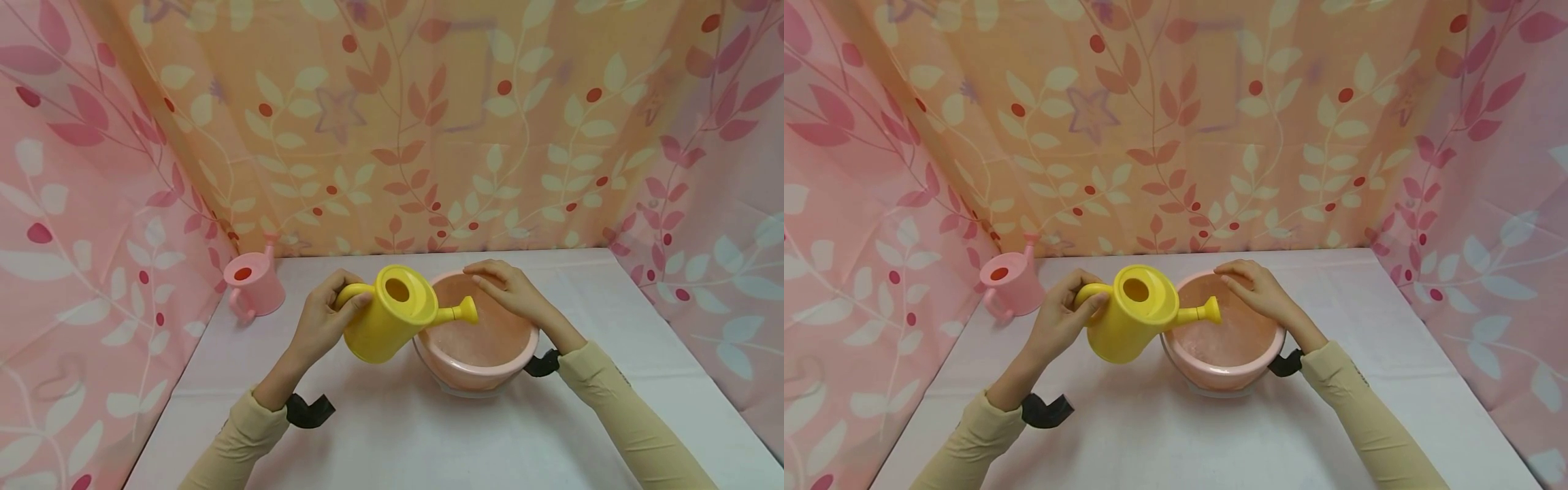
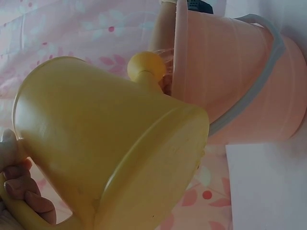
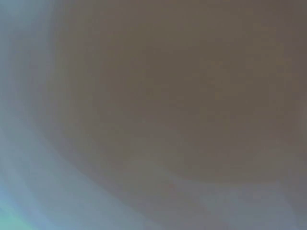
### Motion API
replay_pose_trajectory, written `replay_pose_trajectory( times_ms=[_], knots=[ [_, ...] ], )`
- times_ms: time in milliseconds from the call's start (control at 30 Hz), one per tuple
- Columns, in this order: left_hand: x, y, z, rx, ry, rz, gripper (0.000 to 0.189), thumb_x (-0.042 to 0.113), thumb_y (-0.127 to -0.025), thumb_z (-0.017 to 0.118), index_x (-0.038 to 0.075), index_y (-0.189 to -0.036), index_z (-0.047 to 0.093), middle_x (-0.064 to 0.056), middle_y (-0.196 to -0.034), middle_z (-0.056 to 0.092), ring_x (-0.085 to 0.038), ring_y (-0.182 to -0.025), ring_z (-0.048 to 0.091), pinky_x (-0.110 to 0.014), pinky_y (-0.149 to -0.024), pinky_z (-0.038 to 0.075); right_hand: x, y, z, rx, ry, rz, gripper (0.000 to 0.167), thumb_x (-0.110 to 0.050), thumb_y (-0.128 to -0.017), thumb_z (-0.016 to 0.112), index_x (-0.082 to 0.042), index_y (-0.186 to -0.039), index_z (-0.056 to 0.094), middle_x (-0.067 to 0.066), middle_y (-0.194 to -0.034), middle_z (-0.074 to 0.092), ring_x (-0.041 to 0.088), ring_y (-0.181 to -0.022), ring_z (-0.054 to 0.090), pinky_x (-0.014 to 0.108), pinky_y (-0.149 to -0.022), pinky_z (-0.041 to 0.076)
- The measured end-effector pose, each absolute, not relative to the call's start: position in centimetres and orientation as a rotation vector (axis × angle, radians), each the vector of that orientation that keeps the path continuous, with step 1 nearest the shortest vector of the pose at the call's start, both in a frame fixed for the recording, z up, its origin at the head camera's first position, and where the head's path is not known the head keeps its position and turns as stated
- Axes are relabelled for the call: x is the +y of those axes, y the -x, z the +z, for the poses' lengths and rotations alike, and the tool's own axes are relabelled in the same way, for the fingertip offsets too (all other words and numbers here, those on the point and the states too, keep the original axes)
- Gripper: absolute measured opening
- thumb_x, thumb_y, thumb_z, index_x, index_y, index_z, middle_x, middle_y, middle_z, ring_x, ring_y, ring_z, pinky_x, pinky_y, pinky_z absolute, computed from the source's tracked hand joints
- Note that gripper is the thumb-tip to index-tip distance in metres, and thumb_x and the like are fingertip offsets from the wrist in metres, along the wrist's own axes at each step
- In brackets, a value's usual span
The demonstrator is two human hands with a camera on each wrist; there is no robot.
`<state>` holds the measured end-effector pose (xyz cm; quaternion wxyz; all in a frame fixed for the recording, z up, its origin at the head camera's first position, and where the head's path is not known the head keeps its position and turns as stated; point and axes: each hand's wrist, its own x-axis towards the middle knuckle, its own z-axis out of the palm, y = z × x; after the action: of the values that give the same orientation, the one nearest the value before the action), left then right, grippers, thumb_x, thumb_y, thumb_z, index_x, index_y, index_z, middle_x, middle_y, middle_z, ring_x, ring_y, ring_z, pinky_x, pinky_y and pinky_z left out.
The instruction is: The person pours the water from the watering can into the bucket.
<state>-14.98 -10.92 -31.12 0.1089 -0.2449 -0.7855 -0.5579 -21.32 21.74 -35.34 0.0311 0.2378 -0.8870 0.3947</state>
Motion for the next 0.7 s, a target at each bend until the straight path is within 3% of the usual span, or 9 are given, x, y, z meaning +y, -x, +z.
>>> replay_pose_trajectory(
  times_ms=[700],
  knots=[
    [-10.86, 14.99, -31.05, -2.317, 0.711, -1.637, 0.012, 0.006, -0.086, 0.064, 0.0, -0.094, 0.056, -0.01, -0.086, 0.057, -0.017, -0.076, 0.05, -0.021, -0.069, 0.046, 21.68, 21.35, -35.35, -2.753, -0.71, 1.228, 0.031, -0.021, -0.094, 0.054, -0.006, -0.122, 0.057, 0.011, -0.123, 0.057, 0.029, -0.121, 0.046, 0.052, -0.101, 0.035]
  ],
)
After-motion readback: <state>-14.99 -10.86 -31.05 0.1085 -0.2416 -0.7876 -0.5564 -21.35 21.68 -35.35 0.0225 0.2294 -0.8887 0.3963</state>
